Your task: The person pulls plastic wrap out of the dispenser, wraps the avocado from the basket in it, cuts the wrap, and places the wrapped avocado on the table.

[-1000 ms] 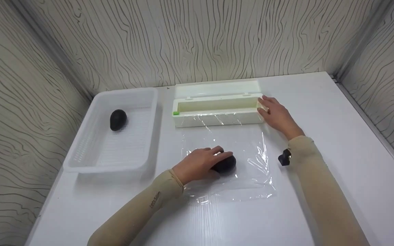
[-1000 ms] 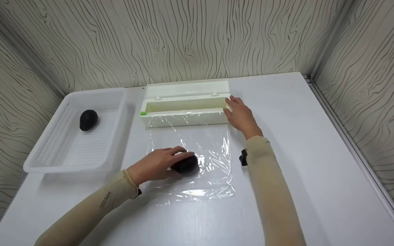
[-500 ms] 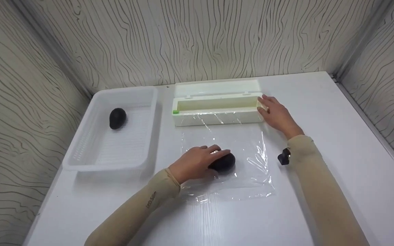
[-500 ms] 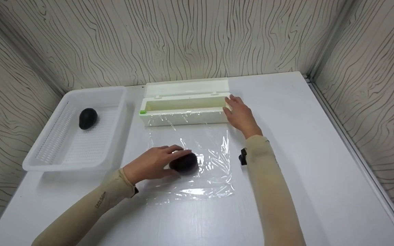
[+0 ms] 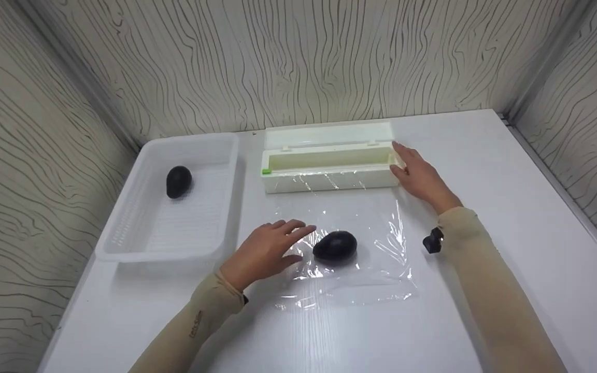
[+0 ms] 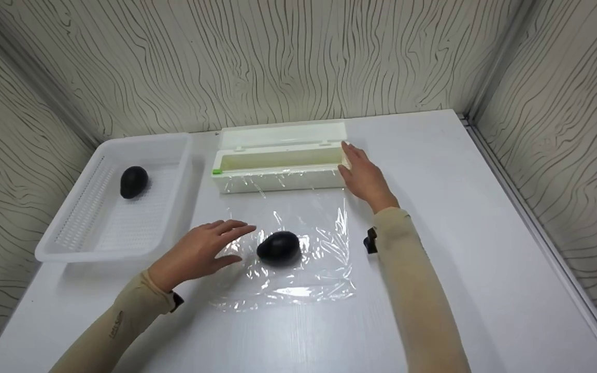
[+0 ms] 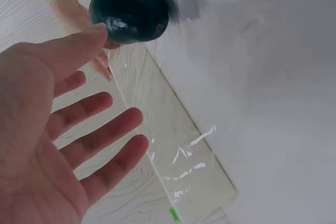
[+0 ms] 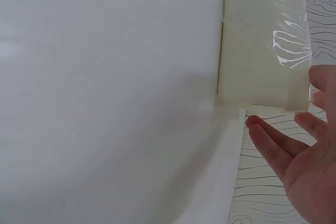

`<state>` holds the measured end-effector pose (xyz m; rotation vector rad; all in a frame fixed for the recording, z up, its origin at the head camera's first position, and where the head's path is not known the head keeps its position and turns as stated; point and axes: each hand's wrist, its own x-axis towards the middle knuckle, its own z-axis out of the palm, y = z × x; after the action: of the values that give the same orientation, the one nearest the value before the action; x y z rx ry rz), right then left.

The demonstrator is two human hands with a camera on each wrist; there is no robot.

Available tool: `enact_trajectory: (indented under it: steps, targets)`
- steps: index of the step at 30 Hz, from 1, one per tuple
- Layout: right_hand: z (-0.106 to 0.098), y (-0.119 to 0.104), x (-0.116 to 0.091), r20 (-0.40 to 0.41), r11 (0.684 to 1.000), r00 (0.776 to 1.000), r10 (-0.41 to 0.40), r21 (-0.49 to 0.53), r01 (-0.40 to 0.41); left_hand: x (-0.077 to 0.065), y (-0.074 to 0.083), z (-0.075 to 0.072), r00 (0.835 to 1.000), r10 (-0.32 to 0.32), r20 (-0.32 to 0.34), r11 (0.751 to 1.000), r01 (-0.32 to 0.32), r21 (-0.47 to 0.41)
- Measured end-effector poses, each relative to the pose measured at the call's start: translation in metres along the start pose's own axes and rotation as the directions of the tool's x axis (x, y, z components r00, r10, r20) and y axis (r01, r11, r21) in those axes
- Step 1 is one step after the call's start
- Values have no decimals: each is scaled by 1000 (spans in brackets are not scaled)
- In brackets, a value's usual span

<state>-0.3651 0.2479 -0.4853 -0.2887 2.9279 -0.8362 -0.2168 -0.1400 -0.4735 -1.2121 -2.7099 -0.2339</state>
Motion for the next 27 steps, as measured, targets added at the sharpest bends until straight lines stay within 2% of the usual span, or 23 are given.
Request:
enact_trajectory:
  steps: [4,8,11,15,18,22,24,27]
  targets:
    - [-2,-6,-18,-44,996,998,-51,-70,48,-25,-1,-3,1000,18,20,999,-18,-28]
    - [-4,-23,-46,-94,977,986,-139,-177,121,-49,0,-4,995,28,99,994,-18,-109]
    - [-6,-36,-72,-83,956,971,-226,-211,204,-61,3,-2,990,21,143,989,0,-145]
    - [-4,-48,-110,23,923,942,-333,-197,331,-71,8,2,990,25,140,989,-4,-146]
    - [3,-50,-136,143,900,907,-396,-139,414,-77,12,6,992,37,124,992,-22,-124]
    - [11,-47,-163,258,884,863,-434,-63,463,-81,15,14,993,51,110,996,-43,-77]
    - [13,-43,-173,280,889,861,-425,-51,455,-82,17,18,994,61,95,997,-57,-47]
    - [17,-36,-184,293,902,871,-395,-55,428,-82,18,22,995,80,63,997,-79,-10]
